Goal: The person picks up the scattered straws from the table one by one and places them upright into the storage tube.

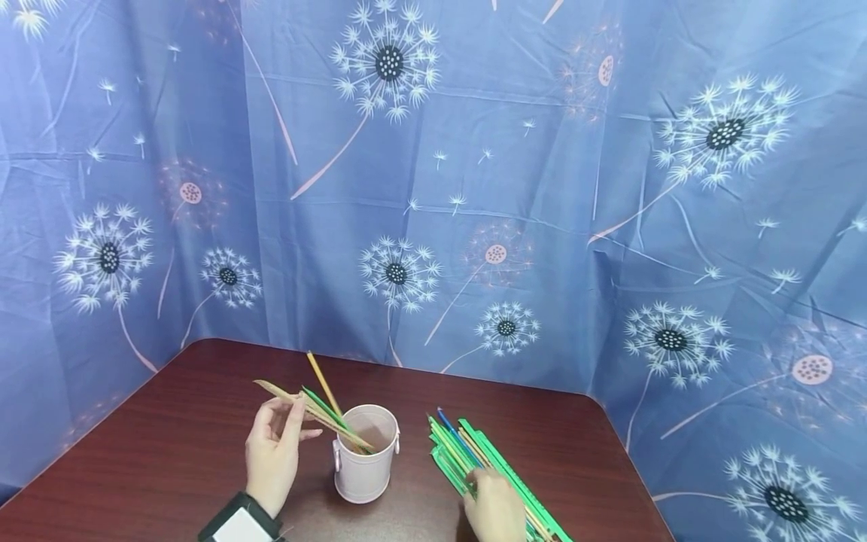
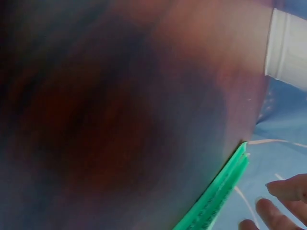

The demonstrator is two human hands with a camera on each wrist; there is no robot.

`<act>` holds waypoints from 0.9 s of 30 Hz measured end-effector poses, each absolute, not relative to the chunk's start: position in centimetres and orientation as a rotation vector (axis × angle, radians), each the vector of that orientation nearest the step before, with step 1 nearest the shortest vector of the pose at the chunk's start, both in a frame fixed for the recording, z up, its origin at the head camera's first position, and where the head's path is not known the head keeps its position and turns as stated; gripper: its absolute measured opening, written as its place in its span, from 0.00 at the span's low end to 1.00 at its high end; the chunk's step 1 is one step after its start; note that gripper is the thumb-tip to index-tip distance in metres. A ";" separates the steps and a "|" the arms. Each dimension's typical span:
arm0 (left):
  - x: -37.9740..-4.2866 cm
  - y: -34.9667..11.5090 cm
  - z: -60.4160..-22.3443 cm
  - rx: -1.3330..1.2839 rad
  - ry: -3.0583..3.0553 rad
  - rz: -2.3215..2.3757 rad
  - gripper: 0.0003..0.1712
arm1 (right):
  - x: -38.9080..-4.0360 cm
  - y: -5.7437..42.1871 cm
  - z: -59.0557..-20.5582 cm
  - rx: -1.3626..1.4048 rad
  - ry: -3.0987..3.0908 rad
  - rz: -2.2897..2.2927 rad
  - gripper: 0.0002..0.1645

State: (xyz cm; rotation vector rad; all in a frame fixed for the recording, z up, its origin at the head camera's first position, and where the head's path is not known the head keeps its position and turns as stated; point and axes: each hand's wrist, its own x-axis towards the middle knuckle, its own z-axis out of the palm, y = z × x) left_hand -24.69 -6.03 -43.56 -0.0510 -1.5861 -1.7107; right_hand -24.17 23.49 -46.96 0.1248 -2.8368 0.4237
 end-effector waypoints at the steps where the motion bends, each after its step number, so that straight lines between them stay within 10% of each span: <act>1: -24.7 -6.0 -43.7 -0.055 -1.603 -1.692 0.06 | -24.2 23.6 -47.0 0.118 -2.849 0.428 0.09; 27: -25.3 -6.0 -47.0 -0.114 -1.966 -1.104 0.06 | -24.4 23.4 -48.8 0.070 -3.098 0.361 0.08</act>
